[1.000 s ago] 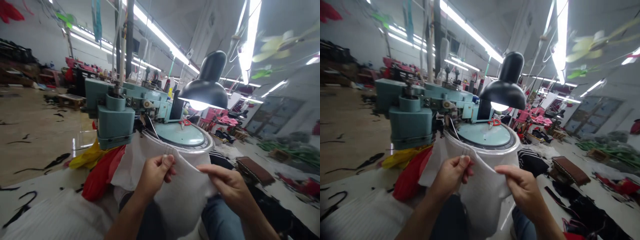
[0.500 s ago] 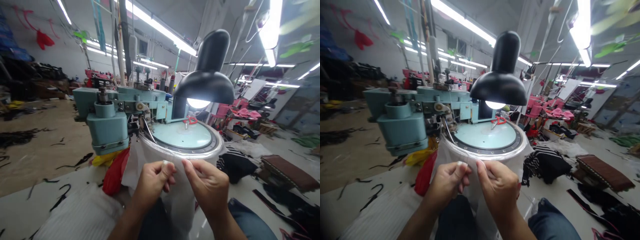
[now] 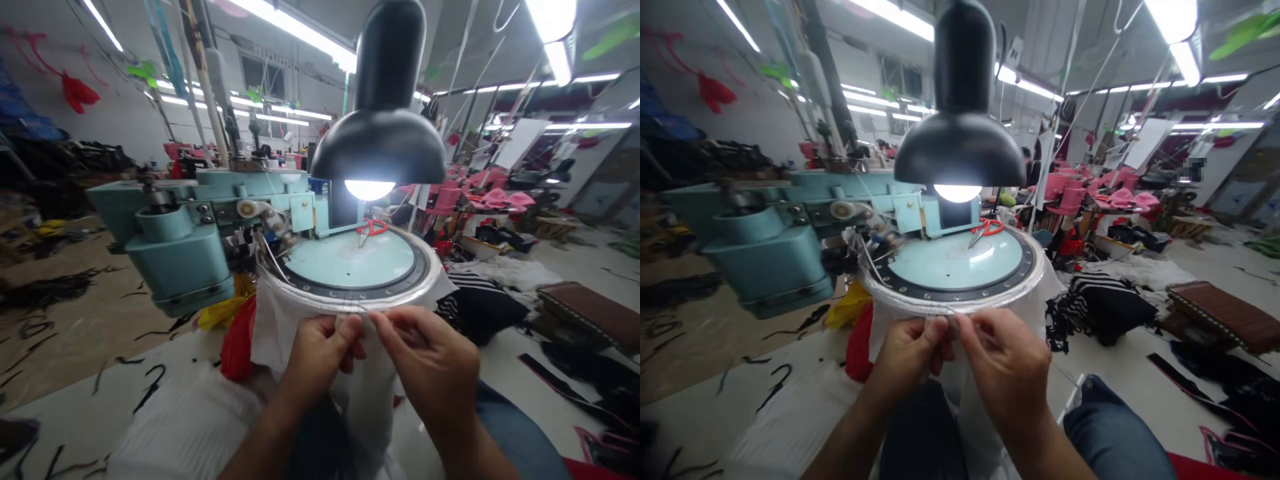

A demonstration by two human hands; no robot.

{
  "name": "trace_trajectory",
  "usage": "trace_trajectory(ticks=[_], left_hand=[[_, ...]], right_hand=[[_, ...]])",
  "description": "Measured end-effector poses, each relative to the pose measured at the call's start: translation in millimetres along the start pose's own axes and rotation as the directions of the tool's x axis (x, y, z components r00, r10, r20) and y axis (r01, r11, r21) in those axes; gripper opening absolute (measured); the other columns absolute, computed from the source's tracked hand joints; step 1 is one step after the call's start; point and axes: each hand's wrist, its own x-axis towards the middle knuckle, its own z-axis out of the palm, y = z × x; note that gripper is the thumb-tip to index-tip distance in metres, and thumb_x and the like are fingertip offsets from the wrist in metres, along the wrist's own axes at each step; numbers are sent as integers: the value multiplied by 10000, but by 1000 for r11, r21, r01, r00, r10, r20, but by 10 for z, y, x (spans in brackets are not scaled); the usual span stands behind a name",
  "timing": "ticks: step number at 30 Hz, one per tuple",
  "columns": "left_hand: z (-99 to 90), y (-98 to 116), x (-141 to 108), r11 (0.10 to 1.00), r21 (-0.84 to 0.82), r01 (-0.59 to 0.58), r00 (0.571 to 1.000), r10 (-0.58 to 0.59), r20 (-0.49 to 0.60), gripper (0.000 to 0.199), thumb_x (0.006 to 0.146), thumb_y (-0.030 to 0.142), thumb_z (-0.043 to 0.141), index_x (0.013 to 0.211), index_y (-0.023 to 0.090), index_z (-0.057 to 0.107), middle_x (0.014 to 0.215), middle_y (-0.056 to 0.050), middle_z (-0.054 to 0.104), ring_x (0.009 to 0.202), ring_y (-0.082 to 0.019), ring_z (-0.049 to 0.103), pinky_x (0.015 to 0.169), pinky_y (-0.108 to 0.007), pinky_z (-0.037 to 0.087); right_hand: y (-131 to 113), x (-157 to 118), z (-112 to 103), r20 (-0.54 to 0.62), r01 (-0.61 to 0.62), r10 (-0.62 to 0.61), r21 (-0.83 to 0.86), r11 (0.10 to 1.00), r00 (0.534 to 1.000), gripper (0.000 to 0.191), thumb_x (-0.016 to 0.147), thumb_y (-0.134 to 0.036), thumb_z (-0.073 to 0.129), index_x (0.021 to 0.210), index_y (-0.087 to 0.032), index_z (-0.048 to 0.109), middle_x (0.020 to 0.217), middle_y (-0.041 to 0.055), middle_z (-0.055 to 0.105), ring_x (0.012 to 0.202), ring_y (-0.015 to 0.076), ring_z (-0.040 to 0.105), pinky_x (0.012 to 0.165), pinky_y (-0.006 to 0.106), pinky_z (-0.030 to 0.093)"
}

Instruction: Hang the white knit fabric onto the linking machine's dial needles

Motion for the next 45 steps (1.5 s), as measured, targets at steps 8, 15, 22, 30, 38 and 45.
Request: trace_trajectory(ticks=[8,15,22,30,38,45], left_hand=[[87,31,-120,997,-37,62,994,-65,-89,580,745,696,678,714,116,690,549,-50,651,396,-93,513,367,-182,341],[246,15,-79,996,-15,93,991,-94,-96,629,704,739,678,673,111,686,516,-55,634,383,-84,482,372,-187,339],[194,-21,15,987,-2,162,973,-161,-168,663,599,780,720,641,120,671,503,-56,642,363,-90,475,351,-186,320],[240,-9,-43,982,-92,166,934,-186,-306,645,536,754,776,623,129,644,467,-32,620,341,-90,473,344,-183,338],[301,5,-210,987,-99,127,974,-143,-177,631,653,745,712,806,134,669,486,-28,638,321,-89,465,309,-162,286],[241,11,-169,983,-147,107,974,-133,-183,597,680,703,729,751,114,663,492,-24,625,335,-79,482,321,-149,300]], right_hand=[[99,58,-140,177,40,-59,106,994,982,97,883,-214,673,898,-232,767,687,-18,710,574,116,639,549,211,487],[257,86,-189,89,-77,73,39,996,993,98,838,-309,708,786,-230,733,690,-3,710,587,137,657,572,225,510],[1336,6,-684,447,-600,512,70,797,733,244,770,-423,669,735,-193,597,761,21,639,573,149,590,445,247,499],[1338,846,-802,652,-590,255,364,720,714,369,751,-502,736,810,-210,517,649,-72,481,549,101,492,466,205,484],[934,88,-731,474,-66,-88,297,953,876,269,886,-205,536,941,-283,788,951,33,767,864,180,731,757,231,581],[366,103,-251,390,-100,-24,293,951,920,221,847,-244,670,1044,-251,768,851,23,780,700,170,724,624,234,578]])
